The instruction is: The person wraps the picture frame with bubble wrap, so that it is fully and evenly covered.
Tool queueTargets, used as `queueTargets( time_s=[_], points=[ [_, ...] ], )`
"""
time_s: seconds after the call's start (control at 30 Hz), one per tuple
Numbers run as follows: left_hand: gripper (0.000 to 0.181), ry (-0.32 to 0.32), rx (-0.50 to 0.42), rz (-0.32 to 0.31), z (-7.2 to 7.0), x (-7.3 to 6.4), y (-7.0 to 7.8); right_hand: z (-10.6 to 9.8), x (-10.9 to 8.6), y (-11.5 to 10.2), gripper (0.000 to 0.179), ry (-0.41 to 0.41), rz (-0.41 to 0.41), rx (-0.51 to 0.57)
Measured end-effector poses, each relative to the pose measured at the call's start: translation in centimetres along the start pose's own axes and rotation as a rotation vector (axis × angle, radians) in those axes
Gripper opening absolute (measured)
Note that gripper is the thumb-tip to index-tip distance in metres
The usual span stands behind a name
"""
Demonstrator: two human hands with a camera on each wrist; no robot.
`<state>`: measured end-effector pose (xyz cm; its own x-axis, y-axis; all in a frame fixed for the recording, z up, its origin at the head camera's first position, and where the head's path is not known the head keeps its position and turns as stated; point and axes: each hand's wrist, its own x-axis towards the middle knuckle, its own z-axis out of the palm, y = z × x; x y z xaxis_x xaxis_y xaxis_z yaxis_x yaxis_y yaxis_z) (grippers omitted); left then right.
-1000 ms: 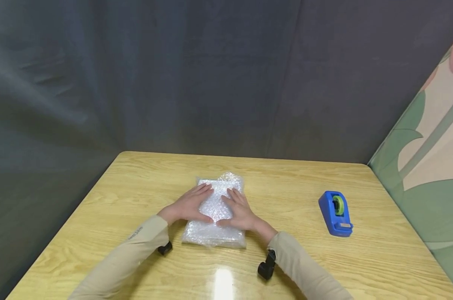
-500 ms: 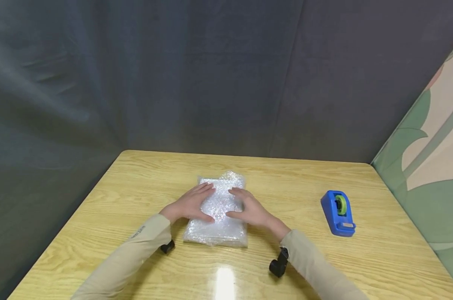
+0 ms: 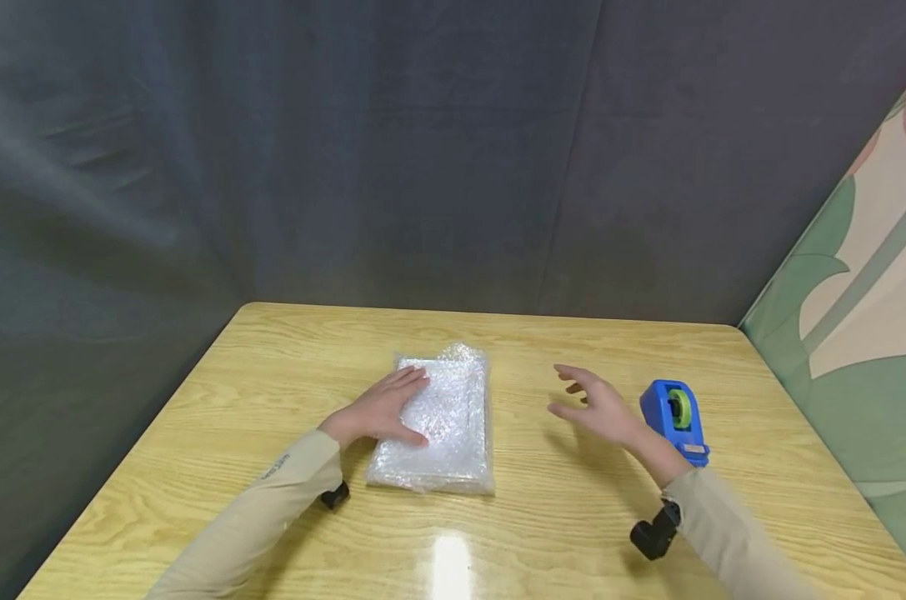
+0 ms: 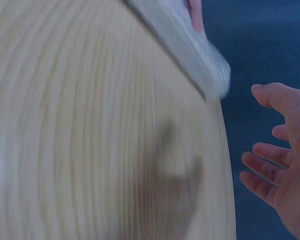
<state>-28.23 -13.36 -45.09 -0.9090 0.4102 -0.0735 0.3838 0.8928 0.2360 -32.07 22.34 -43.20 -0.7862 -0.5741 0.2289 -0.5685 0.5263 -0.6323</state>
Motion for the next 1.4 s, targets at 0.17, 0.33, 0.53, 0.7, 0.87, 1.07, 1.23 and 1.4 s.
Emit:
queueTargets(
  time_s=[0.17,0.33,0.53,0.7,0.87,1.07,1.23,1.4],
  points=[
    [0.104,-0.001,0.002,0.006,0.0,0.0,0.0,-2.7,-2.4,2.1,0.056,0.103,0.014,-0.11],
    [0.104,0.002,-0.027,0.011,0.1,0.1,-0.2,-5.3,-5.0,4.1,0.05,0.176,0.032,-0.177],
    [0.106,0.011,-0.051,0.012,0.3,0.1,-0.4,-7.5,-7.7,5.8,0.038,0.27,0.112,-0.21],
    [0.105,0.023,-0.064,0.014,0.5,0.0,-0.5,-7.7,-9.5,7.2,0.026,0.37,0.149,-0.198],
    [0.105,0.039,-0.08,0.034,0.4,-0.1,-0.4,-7.4,-10.8,8.1,0.026,0.335,0.205,-0.212],
    [0.106,0.039,-0.076,0.036,0.5,0.0,-0.5,-6.9,-11.4,8.2,0.033,0.206,0.337,-0.186],
    [0.105,0.028,-0.075,0.02,0.5,0.1,-0.4,-6.8,-11.5,8.4,0.033,0.151,0.386,-0.152],
    [0.106,0.017,-0.063,0.012,0.5,0.2,-0.4,-6.9,-11.5,8.5,0.031,0.143,0.392,-0.104]
  ],
)
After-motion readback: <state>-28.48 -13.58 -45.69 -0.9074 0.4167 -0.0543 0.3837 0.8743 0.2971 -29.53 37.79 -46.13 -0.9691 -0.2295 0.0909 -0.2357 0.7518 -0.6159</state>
